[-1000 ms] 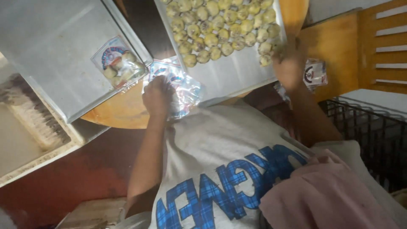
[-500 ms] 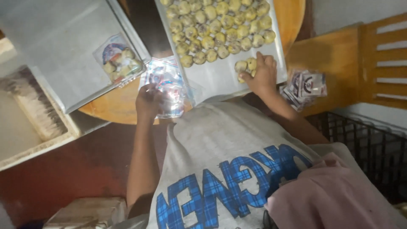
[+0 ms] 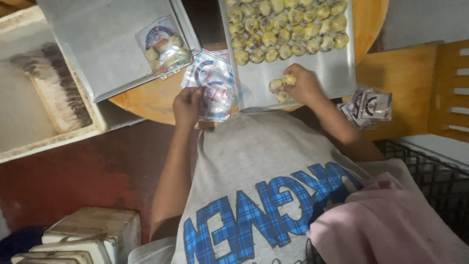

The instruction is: The person places small round food items from a metal tray into clear plastic bags. They pick up the items by hand and arrange them inside the bags, then set the filled bags on the tray. The process is repeated for several bags.

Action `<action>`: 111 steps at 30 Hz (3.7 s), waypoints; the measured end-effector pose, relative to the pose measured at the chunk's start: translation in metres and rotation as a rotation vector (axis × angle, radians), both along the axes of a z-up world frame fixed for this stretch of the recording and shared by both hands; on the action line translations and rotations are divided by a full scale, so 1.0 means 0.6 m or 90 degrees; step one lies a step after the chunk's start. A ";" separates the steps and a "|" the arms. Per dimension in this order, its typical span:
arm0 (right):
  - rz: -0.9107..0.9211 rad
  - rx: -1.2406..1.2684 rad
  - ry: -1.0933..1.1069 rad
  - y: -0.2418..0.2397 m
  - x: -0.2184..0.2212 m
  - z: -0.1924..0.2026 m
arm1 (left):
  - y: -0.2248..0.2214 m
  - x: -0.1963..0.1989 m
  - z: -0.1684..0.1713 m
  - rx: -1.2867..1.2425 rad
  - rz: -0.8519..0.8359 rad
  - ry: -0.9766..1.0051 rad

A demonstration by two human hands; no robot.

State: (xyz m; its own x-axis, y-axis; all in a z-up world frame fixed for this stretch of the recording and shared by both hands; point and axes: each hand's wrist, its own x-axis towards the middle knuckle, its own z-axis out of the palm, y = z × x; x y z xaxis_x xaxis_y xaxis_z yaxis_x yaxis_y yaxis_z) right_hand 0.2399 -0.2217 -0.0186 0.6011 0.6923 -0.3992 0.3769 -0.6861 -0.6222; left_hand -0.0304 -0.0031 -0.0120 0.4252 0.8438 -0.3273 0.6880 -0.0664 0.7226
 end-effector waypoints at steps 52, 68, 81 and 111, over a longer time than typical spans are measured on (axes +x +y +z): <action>0.278 -0.004 -0.329 0.004 0.008 0.012 | -0.014 0.045 -0.026 -0.250 0.020 -0.188; 0.289 -0.201 -0.269 0.011 -0.003 0.009 | -0.021 0.058 -0.027 -0.260 0.046 -0.235; 0.242 0.143 0.153 0.235 -0.073 0.161 | -0.029 0.052 -0.027 -0.236 0.025 -0.266; 0.270 0.319 0.450 0.194 -0.079 0.171 | 0.020 0.080 0.196 -0.159 -0.118 -0.564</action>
State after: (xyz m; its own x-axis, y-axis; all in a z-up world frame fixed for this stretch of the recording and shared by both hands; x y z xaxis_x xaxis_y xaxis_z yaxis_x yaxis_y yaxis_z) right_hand 0.1923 -0.1052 0.0840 -0.0039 0.9850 -0.1726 -0.0414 -0.1726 -0.9841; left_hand 0.0178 0.0087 0.1058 0.7264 0.6871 0.0169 -0.1250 0.1079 0.9863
